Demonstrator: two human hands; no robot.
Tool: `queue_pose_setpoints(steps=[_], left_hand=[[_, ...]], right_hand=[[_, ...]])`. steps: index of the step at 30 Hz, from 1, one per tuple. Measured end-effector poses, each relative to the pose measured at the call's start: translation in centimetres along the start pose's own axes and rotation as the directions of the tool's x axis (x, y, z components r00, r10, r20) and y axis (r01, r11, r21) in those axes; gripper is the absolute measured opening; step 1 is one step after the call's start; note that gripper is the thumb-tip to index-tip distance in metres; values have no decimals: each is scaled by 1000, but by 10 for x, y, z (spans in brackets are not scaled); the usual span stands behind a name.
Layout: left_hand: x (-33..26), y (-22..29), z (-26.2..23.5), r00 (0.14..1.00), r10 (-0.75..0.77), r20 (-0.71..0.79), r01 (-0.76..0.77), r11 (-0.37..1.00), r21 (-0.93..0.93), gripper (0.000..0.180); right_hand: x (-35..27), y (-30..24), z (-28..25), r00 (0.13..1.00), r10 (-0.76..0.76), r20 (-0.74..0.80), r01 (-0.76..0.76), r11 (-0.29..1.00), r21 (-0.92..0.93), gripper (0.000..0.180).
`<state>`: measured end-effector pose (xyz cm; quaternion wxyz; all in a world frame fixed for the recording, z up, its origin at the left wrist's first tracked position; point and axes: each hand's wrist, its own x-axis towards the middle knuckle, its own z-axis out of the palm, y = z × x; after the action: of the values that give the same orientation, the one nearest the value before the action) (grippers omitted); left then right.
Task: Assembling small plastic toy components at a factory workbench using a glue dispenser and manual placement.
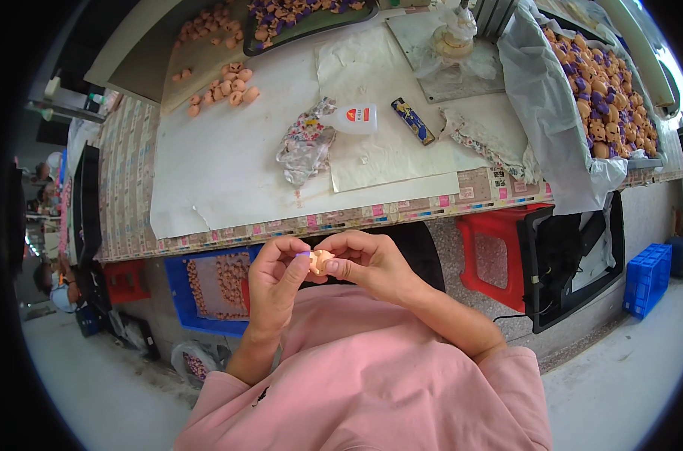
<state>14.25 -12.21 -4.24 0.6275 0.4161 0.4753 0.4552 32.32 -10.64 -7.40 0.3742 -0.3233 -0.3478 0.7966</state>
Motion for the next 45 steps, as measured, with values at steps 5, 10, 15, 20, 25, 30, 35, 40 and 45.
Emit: queue_pose_setpoints(steps=[5, 10, 15, 20, 25, 30, 35, 40, 45], left_hand=[[-3, 3, -1, 993, -115, -10, 114, 991, -75, 18], [-1, 0, 0, 994, -107, 0, 106, 985, -133, 19], [-2, -7, 0, 996, -85, -21, 81, 984, -159, 22], [-1, -4, -2, 995, -99, -11, 95, 977, -193, 23], [5, -4, -5, 994, -109, 15, 110, 973, -202, 22], [8, -2, -15, 983, -178, 51, 185, 950, -250, 22], [17, 10, -30, 992, -128, -16, 112, 916, -384, 19], [26, 13, -46, 996, -86, -10, 75, 915, -395, 26], [35, 13, -66, 993, -121, 15, 113, 862, -494, 26]], right_hand=[[0, 6, 1, 987, -162, -10, 160, 982, -102, 26], [0, 10, -1, 965, -262, 1, 258, 948, -189, 25], [3, 10, -1, 943, -332, -7, 309, 886, -347, 23], [5, 5, 0, 913, -405, 44, 364, 761, -537, 24], [12, 0, 1, 901, -433, 33, 380, 749, -543, 24], [18, -10, 5, 914, -405, 22, 336, 725, -601, 26], [45, -51, -7, 587, -805, 84, 329, 141, -934, 22], [94, -77, -34, 531, -836, 140, 134, -81, -988, 32], [104, -78, -28, 774, -630, 59, 6, -86, -996, 46]])
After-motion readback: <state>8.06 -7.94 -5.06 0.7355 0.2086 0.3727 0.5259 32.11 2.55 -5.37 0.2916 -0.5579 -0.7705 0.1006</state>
